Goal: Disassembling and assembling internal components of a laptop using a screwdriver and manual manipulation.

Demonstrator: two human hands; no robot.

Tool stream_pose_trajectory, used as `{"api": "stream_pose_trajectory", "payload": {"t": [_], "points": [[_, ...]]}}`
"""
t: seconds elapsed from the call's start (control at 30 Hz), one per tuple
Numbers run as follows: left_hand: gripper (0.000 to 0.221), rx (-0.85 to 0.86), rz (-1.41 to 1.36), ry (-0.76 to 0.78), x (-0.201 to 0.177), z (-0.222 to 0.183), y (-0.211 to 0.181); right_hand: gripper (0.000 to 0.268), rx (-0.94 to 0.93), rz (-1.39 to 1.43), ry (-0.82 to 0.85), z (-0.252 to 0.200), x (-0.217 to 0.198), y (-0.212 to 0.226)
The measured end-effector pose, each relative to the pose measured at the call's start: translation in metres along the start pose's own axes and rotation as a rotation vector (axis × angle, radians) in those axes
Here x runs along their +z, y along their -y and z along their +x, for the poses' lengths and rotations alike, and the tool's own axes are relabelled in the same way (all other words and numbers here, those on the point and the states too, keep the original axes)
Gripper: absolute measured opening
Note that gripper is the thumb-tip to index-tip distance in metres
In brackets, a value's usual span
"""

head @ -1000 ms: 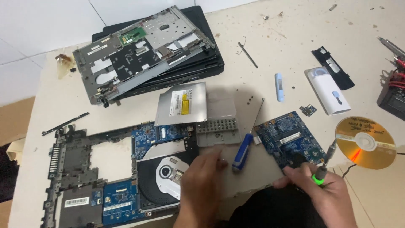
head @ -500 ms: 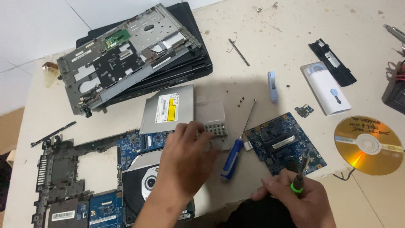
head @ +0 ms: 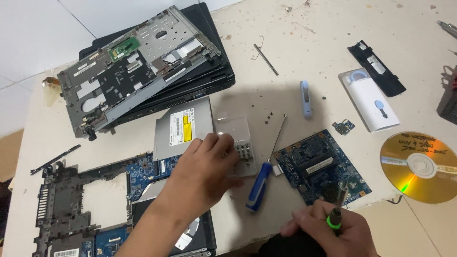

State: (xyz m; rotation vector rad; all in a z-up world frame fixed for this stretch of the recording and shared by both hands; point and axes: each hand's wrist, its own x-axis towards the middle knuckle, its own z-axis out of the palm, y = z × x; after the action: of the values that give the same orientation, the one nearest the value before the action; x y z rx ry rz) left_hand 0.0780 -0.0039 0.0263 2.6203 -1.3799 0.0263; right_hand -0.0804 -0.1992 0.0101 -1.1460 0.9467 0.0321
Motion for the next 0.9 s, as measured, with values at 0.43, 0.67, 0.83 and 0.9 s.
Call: {"api": "stream_pose_trajectory", "payload": {"t": [0.43, 0.67, 0.83, 0.9], "points": [[0.029, -0.048, -0.061, 0.111, -0.006, 0.001, -0.003, 0.04, 0.083, 0.046, -0.098, -0.001, 0.01, 0.002], [0.013, -0.063, -0.187, 0.072, -0.016, 0.005, -0.006, 0.044, 0.017, 0.046, -0.072, 0.002, 0.007, -0.006], [0.008, -0.092, 0.055, 0.24, 0.002, 0.019, -0.006, 0.044, -0.053, 0.022, -0.037, 0.003, 0.004, -0.008], [0.015, -0.145, 0.059, 0.255, 0.003, 0.022, -0.007, 0.045, -0.061, -0.002, -0.013, 0.005, 0.001, -0.01]]}}
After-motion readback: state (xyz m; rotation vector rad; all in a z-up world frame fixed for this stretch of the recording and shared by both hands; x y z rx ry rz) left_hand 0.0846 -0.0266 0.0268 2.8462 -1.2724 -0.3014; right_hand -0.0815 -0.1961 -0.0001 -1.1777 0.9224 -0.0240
